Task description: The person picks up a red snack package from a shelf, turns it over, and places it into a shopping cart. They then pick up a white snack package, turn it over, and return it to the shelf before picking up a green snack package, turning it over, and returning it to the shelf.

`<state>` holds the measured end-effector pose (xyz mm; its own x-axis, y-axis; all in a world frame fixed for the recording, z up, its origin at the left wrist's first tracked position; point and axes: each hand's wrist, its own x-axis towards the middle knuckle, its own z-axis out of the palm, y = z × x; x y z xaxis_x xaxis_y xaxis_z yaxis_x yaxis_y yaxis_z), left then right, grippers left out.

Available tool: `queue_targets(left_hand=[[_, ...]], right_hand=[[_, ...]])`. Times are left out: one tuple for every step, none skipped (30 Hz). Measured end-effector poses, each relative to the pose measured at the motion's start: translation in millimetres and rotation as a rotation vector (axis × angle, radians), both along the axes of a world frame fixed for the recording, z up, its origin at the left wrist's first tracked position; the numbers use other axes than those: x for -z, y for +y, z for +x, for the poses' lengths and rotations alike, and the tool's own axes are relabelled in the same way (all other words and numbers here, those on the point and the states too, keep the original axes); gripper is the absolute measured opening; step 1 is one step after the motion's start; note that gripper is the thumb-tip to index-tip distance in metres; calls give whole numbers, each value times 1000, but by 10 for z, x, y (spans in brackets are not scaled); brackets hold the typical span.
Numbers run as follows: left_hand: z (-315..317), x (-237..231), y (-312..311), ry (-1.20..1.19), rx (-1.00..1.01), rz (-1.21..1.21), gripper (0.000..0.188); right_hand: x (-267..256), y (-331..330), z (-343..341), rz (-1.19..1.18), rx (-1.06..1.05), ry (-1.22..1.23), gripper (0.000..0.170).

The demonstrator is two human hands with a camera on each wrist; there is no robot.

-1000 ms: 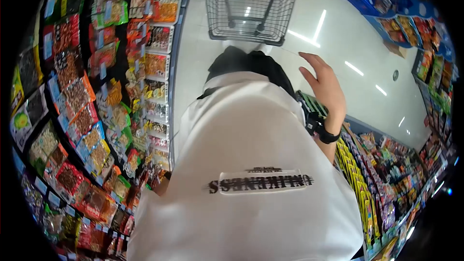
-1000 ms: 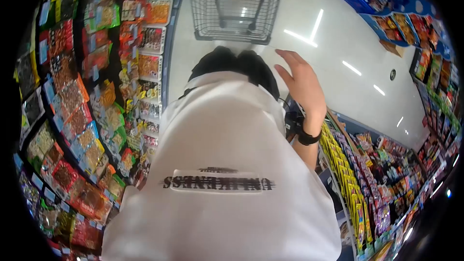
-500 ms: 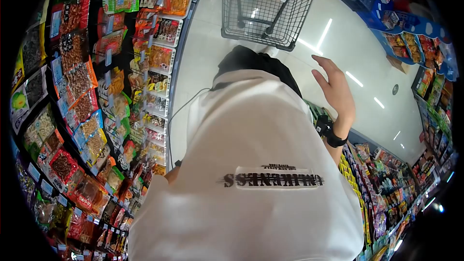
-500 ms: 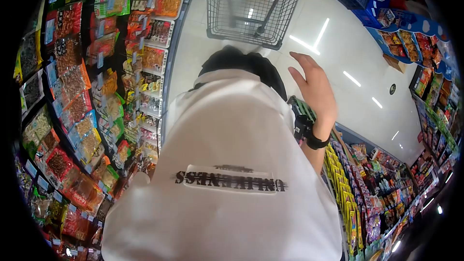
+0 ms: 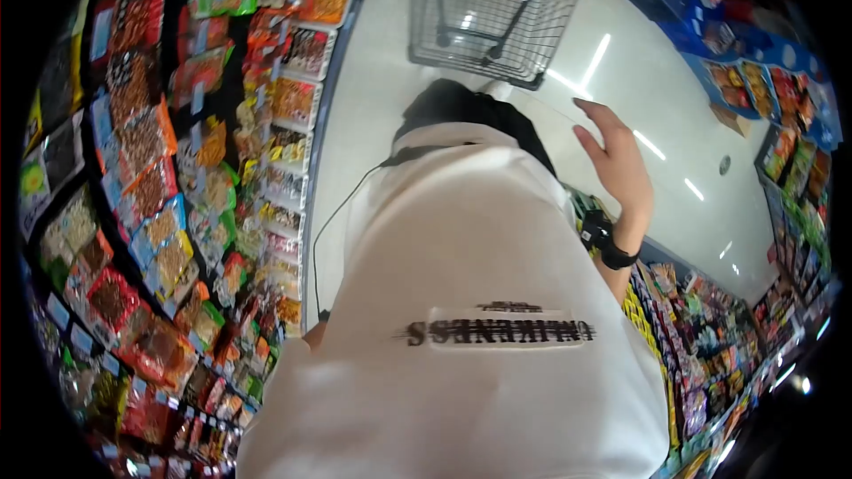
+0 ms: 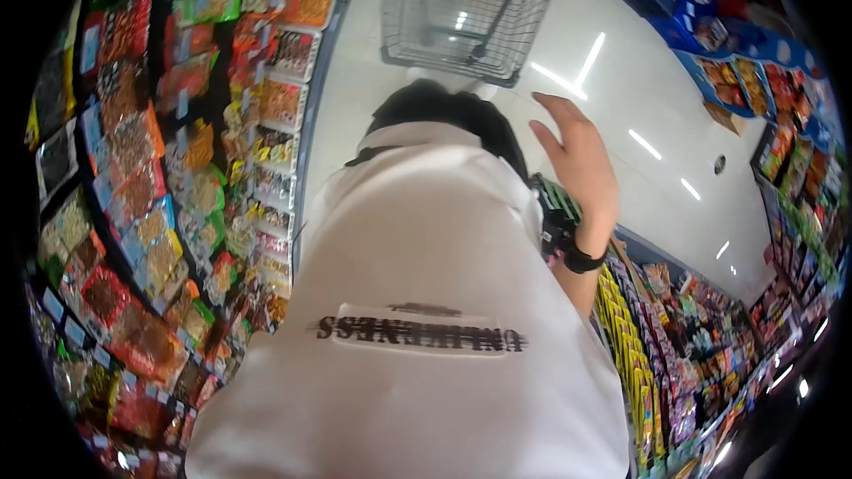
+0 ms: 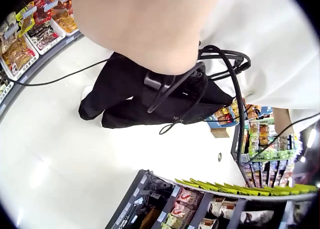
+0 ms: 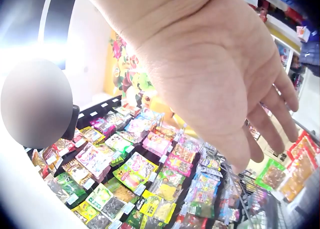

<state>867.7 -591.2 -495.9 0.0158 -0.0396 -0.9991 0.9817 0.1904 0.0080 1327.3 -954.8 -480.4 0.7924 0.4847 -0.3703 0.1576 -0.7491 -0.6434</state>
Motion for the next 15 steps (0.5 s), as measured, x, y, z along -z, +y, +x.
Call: queue_targets(left_hand=[[5,-9,-52,-4,-12,-9,41],[12,-15,-101,-13,-30,-15,41],[13,-19,-169,-18,-48,-24,41],[-5,-50,-238,-23,-68,-28,41],[4,-29,-300,-27,-93,-35,40],[0,-29,-369,-30,-118,-39,40],[0,-15,-438,-31,-142,-48,40],[-2,1,-514,-36,-171,-57,40],[-6,19,-583,-38,-195,-64,40],[-10,42,-658,-44,-222,-75,40],[-2,69,-730,-48,-251,-87,40],[12,102,-799,-54,-281,-100,40],[10,130,-879,-56,-314,-114,40],[16,161,-945,-61,-345,-129,40],[31,203,-1014,-68,-378,-144,40]], right_hand=[[7,30,6,1,-8,9,36],[20,65,5,8,-20,17,36],[19,78,3,11,-33,22,36],[22,79,-4,8,-50,30,36],[38,83,-4,2,-71,48,35],[60,85,9,5,-95,50,35],[77,78,14,4,-116,51,35],[77,77,13,-1,-137,52,35],[55,92,19,-28,-143,62,36],[31,108,28,-36,-153,75,36],[6,125,41,-46,-163,86,36],[-21,135,69,-59,-175,95,36],[-43,136,90,-80,-199,98,36],[-58,134,107,-101,-224,101,36],[-66,144,143,-120,-252,100,36]])
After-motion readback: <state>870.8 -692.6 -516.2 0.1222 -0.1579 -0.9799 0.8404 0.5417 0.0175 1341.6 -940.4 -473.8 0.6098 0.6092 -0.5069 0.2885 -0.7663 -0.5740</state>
